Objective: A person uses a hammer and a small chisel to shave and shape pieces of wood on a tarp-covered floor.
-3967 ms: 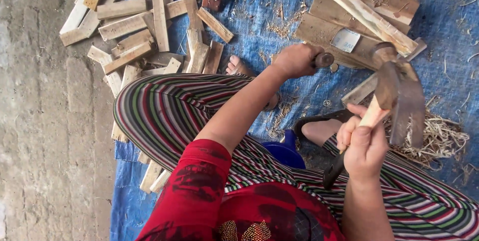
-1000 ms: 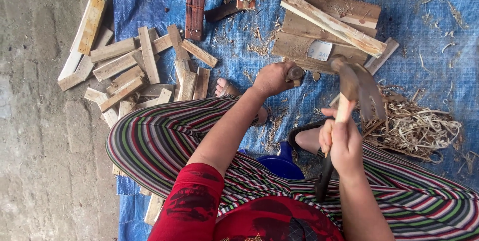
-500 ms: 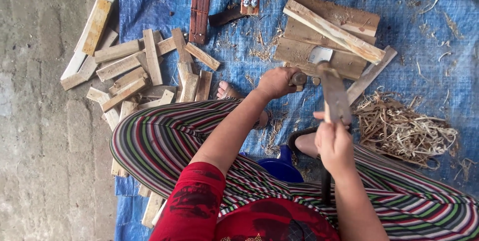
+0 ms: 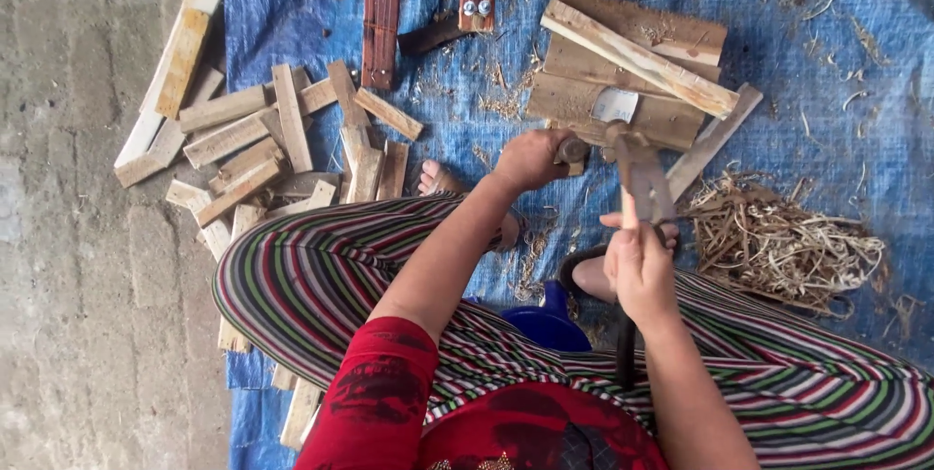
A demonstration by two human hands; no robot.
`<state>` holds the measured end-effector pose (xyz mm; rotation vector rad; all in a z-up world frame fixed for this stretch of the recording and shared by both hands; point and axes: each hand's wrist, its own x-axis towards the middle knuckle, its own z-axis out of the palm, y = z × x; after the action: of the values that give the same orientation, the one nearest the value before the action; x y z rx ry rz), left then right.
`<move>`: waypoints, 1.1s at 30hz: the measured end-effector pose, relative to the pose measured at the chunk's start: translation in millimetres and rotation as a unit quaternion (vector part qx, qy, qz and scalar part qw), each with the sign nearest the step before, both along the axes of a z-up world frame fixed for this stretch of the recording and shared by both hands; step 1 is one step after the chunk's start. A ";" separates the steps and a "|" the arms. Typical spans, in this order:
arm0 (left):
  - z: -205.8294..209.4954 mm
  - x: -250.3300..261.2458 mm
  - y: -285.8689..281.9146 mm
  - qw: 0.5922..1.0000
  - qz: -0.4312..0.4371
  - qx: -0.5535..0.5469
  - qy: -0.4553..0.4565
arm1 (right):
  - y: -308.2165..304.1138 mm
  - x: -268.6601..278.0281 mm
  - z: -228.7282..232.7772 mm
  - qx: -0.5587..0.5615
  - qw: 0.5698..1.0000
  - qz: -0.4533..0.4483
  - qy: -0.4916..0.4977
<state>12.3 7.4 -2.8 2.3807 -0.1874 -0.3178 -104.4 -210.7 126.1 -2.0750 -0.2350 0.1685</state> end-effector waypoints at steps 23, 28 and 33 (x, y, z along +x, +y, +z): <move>-6.5 -0.4 0.9 0.998 0.063 0.018 -0.011 | -15.1 17.3 -7.4 0.216 0.971 -0.063 0.075; -8.4 0.2 1.0 0.997 0.069 0.008 -0.024 | -13.7 19.0 -5.0 0.212 0.972 -0.063 0.075; -15.7 -0.6 2.6 0.997 0.072 0.003 -0.036 | -11.7 20.2 2.1 0.194 0.977 -0.056 0.072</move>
<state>11.7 10.0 -18.5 2.3972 -0.0478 -0.1657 -84.2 -222.4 128.2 -1.6730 -0.0548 0.1881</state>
